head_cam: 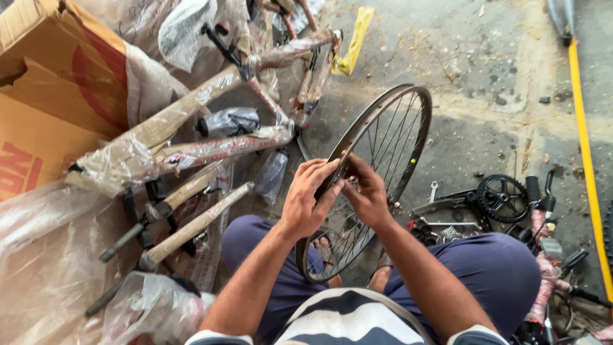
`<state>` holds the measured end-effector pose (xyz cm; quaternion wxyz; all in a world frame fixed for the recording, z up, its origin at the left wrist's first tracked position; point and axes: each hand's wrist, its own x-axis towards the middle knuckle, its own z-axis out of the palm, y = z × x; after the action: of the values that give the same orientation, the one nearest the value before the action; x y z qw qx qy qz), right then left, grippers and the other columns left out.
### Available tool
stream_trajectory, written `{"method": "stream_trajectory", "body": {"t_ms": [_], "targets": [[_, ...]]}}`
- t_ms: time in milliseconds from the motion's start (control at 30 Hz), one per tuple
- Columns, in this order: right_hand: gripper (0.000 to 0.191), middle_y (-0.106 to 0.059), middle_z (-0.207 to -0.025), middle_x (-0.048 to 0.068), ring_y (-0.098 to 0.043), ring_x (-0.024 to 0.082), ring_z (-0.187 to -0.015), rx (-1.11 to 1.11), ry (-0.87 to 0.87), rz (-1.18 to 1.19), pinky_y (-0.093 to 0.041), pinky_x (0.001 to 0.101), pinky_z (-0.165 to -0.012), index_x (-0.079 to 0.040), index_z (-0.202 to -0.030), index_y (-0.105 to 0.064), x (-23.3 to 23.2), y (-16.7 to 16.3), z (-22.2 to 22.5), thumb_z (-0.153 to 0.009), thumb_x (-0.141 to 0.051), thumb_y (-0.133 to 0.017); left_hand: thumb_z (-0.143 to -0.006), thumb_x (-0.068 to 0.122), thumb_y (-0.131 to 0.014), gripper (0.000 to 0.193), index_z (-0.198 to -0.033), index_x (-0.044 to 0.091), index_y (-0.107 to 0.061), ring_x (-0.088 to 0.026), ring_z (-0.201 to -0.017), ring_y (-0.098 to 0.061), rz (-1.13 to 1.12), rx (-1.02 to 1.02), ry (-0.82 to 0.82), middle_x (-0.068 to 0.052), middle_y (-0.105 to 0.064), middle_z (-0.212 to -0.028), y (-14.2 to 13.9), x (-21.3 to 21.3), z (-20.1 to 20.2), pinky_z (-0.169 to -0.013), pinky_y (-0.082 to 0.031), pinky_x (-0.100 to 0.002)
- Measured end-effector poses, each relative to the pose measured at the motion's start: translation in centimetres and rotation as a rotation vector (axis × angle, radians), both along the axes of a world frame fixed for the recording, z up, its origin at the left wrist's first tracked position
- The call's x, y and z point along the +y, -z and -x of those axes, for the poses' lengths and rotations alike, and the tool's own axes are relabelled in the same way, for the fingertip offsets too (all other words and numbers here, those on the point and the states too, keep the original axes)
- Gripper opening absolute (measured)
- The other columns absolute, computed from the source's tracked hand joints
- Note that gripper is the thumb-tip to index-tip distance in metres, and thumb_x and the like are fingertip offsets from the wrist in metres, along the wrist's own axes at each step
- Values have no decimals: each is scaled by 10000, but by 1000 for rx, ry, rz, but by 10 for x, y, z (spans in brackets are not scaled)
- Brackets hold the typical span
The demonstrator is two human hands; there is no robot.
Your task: The person sits on the ground and works on a bicycle wheel, repeatedly inserting and adjusting small metal pieces into the rim. The person rotates the wheel to access different sections and continues the process without completing the task.
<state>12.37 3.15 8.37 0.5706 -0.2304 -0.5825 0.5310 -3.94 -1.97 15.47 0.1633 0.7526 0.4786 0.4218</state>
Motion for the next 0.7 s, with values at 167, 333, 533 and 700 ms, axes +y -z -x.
{"method": "stream_trajectory", "body": {"t_ms": [167,333,533,700], "targets": [[352,-622,-1185,191,-679,300,-981,-376,402,-463,-558,394,-829,63,-1365,-547,-9,5,4,-1038,-62,-583,-966,176,-690,477,-1418,45,-612,-373,-1361,-511,-38,64,-8,-163,-621,-1351,11,-6,-1,-1186,-397,-483],[284,-640,-1109,204,-668,329,-954,-413,444,-462,-542,418,-815,54,-1347,-556,-19,12,6,-1081,-39,-517,-961,176,-711,485,-1425,73,-615,-382,-1446,-427,-36,90,-34,-148,-533,-1468,16,-12,-3,-1225,-356,-500],[240,-590,-875,49,-567,149,-714,-217,350,-291,-456,311,-627,1,-1295,-626,-10,24,6,-1139,-141,-513,-974,161,-687,496,-1449,59,-584,-362,-1469,-451,-4,35,-19,-160,-548,-1497,10,-15,-5,-1242,-381,-480],[219,-580,-791,-38,-467,38,-620,57,218,193,-368,244,-527,-27,-1157,-680,1,27,6,-1152,-214,-567,-958,173,-690,497,-1431,60,-590,-377,-1440,-486,-29,62,-17,-171,-557,-1467,11,-20,-9,-1233,-380,-486]]}}
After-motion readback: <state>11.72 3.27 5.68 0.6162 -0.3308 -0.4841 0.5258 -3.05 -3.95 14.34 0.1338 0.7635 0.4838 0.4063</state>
